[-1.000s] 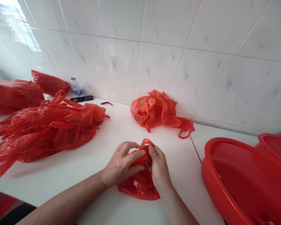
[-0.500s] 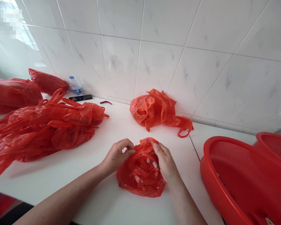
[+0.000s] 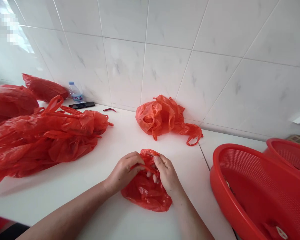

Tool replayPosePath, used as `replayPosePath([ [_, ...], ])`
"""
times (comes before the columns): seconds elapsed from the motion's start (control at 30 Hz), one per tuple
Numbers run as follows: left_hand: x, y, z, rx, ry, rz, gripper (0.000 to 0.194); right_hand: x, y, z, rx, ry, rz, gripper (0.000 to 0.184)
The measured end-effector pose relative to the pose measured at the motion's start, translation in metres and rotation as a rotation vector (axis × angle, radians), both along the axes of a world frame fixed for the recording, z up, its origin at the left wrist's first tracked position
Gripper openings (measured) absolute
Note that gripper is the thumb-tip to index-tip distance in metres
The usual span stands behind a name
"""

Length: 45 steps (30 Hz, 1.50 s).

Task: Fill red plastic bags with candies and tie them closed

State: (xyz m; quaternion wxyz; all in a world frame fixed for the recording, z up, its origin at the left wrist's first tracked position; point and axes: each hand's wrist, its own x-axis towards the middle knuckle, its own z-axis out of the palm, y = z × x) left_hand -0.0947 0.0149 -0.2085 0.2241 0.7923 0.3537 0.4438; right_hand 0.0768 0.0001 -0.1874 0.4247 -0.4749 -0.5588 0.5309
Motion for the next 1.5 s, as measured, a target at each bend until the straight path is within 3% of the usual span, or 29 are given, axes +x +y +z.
replayPosePath([
  [0.17, -0.005, 0.005, 0.002, -0.129, -0.1, 0.117, 0.013, 0.015, -0.002, 0.006, 0.077, -0.093, 0.203, 0.047],
  [0.23, -0.005, 0.005, 0.004, -0.127, -0.108, 0.108, 0.012, 0.014, -0.005, 0.009, 0.127, -0.171, 0.221, 0.049],
  [0.3, -0.006, 0.004, 0.005, -0.172, -0.096, 0.041, 0.011, 0.009, -0.007, 0.01, 0.146, -0.211, 0.216, 0.034],
  [0.4, -0.007, 0.003, 0.004, -0.252, -0.047, 0.006, 0.013, 0.001, -0.006, 0.006, 0.162, -0.269, 0.095, 0.009],
  [0.53, -0.003, 0.002, 0.0, -0.101, 0.025, 0.055, 0.009, -0.001, 0.001, -0.004, 0.288, -0.507, -0.211, 0.015],
  [0.63, -0.001, 0.002, -0.002, 0.036, 0.08, 0.041, 0.01, 0.001, 0.003, -0.006, 0.333, -0.61, -0.26, 0.011],
  [0.7, -0.002, 0.003, -0.002, 0.109, 0.114, 0.033, 0.013, 0.002, 0.002, -0.003, 0.297, -0.497, -0.202, 0.015],
  [0.83, -0.005, 0.005, -0.002, 0.195, 0.146, 0.054, 0.015, 0.006, -0.002, 0.005, 0.119, -0.036, -0.033, 0.018],
  [0.93, -0.006, 0.005, 0.001, 0.197, 0.145, 0.048, 0.015, 0.007, 0.0, 0.004, 0.054, 0.138, -0.012, 0.018],
  [1.1, -0.016, 0.007, 0.012, 0.141, 0.056, -0.007, 0.014, 0.026, 0.017, -0.01, 0.18, 0.067, -0.317, 0.018],
  [1.27, -0.029, 0.011, 0.023, -0.082, -0.05, -0.063, 0.01, 0.07, 0.043, -0.027, 0.231, -0.378, -0.819, 0.016],
  [1.4, -0.033, 0.012, 0.022, -0.29, -0.181, -0.181, 0.015, 0.084, 0.05, -0.037, 0.216, -0.43, -0.838, 0.022],
  [1.5, -0.032, 0.013, 0.017, -0.314, -0.284, -0.108, 0.019, 0.076, 0.05, -0.041, 0.176, -0.401, -0.664, 0.03],
])
